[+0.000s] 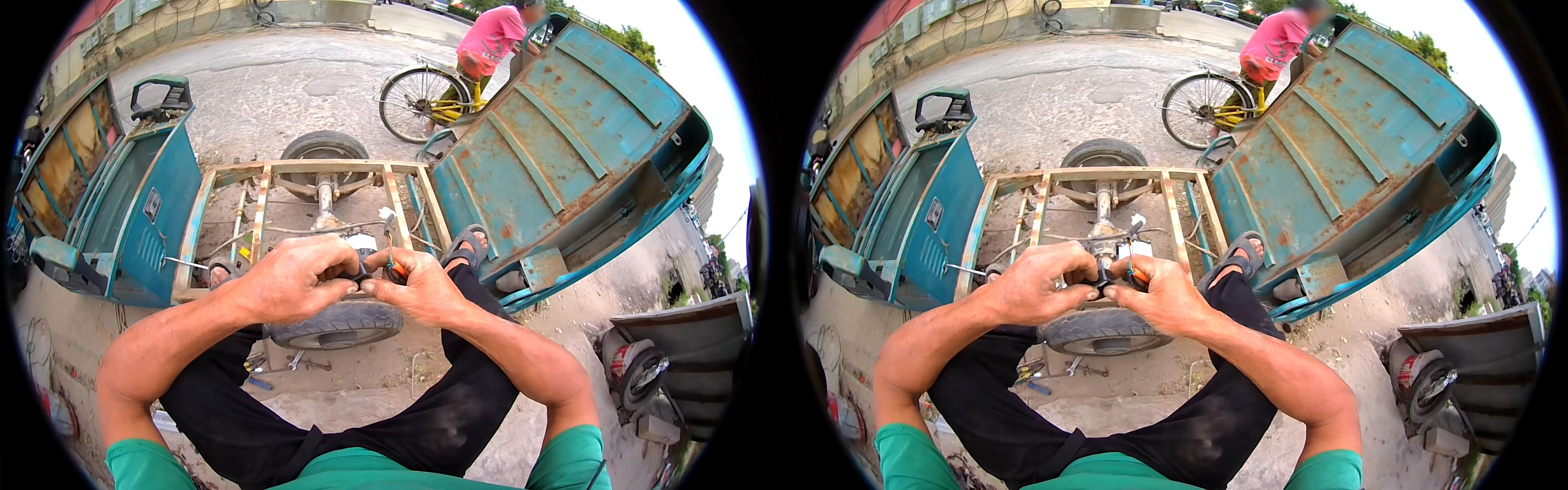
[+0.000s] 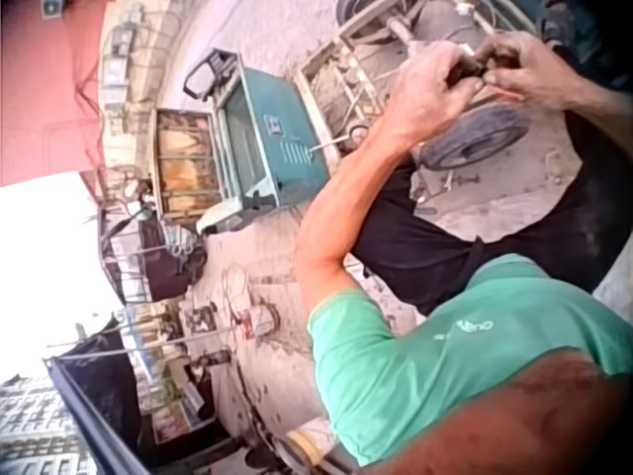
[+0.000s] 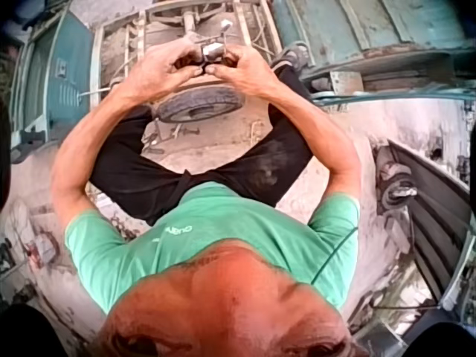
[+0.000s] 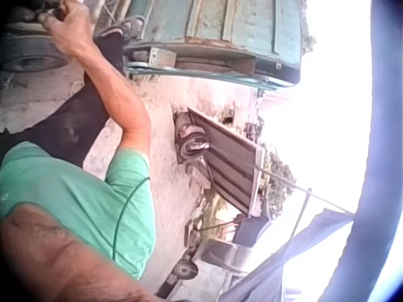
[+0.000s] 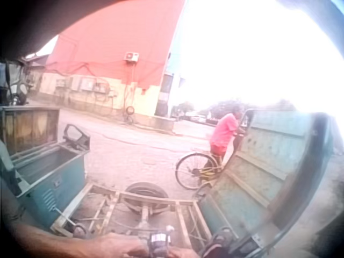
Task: The person sits on the ground and works on the wiring of a teal three-wheeled vehicle frame. They strip wire ends, twist them together, and wrap the connections with black electrical tape. The person handles multiple wires and secures them to the frame.
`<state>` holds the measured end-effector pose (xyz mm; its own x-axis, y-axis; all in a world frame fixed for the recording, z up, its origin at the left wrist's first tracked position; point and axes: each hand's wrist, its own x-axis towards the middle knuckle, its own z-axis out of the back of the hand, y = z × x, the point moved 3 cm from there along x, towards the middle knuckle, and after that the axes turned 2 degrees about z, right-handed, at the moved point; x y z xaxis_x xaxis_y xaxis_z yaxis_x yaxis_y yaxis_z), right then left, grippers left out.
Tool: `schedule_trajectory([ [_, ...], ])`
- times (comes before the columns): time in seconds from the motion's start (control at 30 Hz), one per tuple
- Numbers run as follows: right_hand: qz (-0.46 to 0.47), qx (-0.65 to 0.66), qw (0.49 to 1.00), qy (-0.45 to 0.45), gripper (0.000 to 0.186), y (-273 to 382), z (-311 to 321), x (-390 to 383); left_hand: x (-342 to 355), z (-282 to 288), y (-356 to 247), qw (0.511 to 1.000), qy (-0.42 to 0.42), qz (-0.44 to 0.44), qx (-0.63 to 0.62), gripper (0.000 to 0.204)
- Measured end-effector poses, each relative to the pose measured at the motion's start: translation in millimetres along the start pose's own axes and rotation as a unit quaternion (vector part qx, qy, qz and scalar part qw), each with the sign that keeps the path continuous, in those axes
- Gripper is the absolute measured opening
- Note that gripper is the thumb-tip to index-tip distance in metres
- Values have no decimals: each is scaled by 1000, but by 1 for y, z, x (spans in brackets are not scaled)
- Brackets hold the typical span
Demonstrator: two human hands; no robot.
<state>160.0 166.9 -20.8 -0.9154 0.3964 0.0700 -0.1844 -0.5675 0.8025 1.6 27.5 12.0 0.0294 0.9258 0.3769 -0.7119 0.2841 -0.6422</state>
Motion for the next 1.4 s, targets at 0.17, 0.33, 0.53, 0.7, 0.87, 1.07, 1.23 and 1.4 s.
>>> schedule_trajectory([
  [0.17, 11, 12, 1000, -5, 37, 3, -1, -2, -2, -4, 3, 1000, 7, 7, -2, 24],
  [0.33, 6, 9, 1000, 4, 35, 0, 0, 0, -1, -3, 2, 1000, 2, 0, -1, 29],
  [0.53, 12, 11, 1000, -3, 35, 5, -1, 0, -1, -2, 5, 1000, 10, -12, 5, 28],
  [0.7, 28, 30, 999, 7, 35, -2, -4, 0, -1, -3, 5, 1000, 13, -23, 15, 26],
  [0.87, 15, 20, 999, 31, 36, 2, -4, -1, -2, -1, 6, 999, 31, -10, 12, 22],
  [1.07, 27, 27, 998, 46, 36, -2, -9, -2, -3, -3, 7, 997, 75, -25, 16, 20],
  [1.23, 16, 40, 998, 48, 35, 7, -7, -2, -6, -4, 7, 998, 61, 31, -17, 22],
  [1.4, 27, 26, 998, 49, 36, 5, -7, -1, -6, -1, 6, 998, 57, 39, -8, 22],
])
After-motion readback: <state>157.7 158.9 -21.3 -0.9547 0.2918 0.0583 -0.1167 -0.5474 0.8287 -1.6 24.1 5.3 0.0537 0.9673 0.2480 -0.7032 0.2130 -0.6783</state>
